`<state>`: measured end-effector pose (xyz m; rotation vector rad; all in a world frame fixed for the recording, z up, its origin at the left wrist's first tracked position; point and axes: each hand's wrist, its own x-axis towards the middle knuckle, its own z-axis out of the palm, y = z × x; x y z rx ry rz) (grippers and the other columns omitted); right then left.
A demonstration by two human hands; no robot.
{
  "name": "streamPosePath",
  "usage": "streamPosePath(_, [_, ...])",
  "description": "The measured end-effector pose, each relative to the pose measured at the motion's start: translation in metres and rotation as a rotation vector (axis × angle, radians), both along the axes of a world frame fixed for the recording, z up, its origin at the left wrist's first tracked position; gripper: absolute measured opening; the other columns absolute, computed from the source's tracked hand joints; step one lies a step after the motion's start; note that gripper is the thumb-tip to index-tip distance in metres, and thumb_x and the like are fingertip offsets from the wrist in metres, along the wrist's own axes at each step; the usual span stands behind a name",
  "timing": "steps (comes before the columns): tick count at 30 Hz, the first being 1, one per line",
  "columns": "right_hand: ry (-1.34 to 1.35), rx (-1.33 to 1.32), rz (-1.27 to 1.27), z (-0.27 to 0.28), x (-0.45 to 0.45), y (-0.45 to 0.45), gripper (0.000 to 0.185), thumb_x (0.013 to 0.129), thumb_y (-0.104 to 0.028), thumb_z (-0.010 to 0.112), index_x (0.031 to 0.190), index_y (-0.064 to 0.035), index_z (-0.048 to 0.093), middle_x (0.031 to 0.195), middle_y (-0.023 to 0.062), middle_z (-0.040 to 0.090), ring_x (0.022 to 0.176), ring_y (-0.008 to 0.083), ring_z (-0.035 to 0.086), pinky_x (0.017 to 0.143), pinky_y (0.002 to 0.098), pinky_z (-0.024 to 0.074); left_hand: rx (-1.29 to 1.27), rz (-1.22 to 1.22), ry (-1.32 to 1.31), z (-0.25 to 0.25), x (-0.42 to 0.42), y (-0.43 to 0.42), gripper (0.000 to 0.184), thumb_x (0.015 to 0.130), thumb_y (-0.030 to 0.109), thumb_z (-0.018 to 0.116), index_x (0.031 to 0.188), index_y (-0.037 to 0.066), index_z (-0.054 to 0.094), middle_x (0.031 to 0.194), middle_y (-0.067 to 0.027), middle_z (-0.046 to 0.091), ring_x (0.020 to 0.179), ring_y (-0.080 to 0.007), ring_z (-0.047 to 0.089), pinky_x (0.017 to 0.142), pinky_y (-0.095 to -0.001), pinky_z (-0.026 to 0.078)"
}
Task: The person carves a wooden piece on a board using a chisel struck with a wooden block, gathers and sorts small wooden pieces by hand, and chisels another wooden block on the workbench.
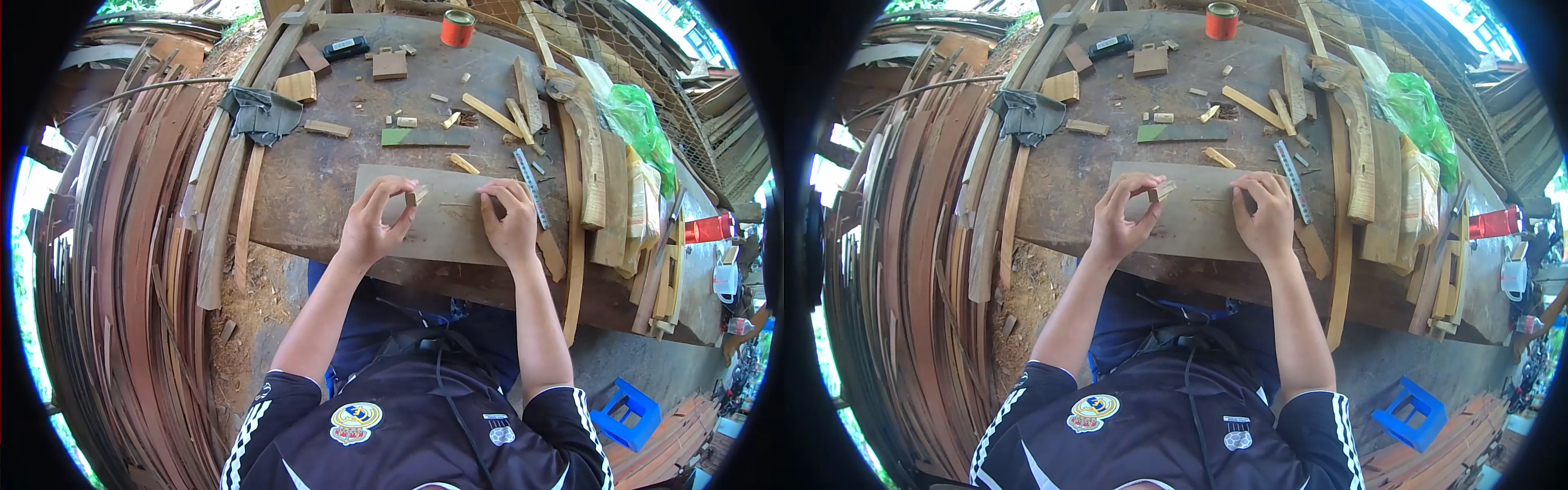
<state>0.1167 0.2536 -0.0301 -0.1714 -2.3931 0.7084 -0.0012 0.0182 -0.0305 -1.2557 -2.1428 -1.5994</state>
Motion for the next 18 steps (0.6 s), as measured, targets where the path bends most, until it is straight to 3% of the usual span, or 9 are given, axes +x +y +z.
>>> streamPosePath(7, [0.000,-0.024,-0.011,-0.002,0.001,0.001,0.008,0.088,-0.008,0.071,0.094,-0.0068,0.075,0.103,0.0093,0.070,0.101,0.0323,0.063,0.091,0.0430,0.0514,0.008,0.009,-0.066,0.000,0.004,0.000,0.035,0.082,-0.007,0.075,0.111,0.004,0.060,0.115,-0.0139,0.075,0.110,-0.0254,0.074,0.098,-0.0361,0.059])
streamPosePath(9, [0.007,-0.020,-0.015,-0.001,0.001,0.000,0.008,0.088,-0.008,0.071,0.094,-0.0069,0.075,0.104,0.0094,0.070,0.101,0.0321,0.063,0.090,0.0431,0.0514,0.020,0.020,-0.059,-0.003,0.003,0.001,0.034,0.083,-0.003,0.077,0.111,0.006,0.060,0.115,-0.0106,0.076,0.106,-0.0246,0.075,0.093,-0.0352,0.061])
streamPosePath(18, [0.114,-0.038,0.179,0.011,-0.005,-0.033,0.031,0.084,-0.008,0.075,0.115,-0.0119,0.074,0.108,0.0072,0.071,0.111,0.0288,0.064,0.098,0.0435,0.0516,0.005,-0.005,-0.104,-0.001,0.005,0.004,0.033,0.087,0.009,0.083,0.112,0.005,0.062,0.111,-0.0125,0.077,0.103,-0.0236,0.076,0.086,-0.0357,0.064])
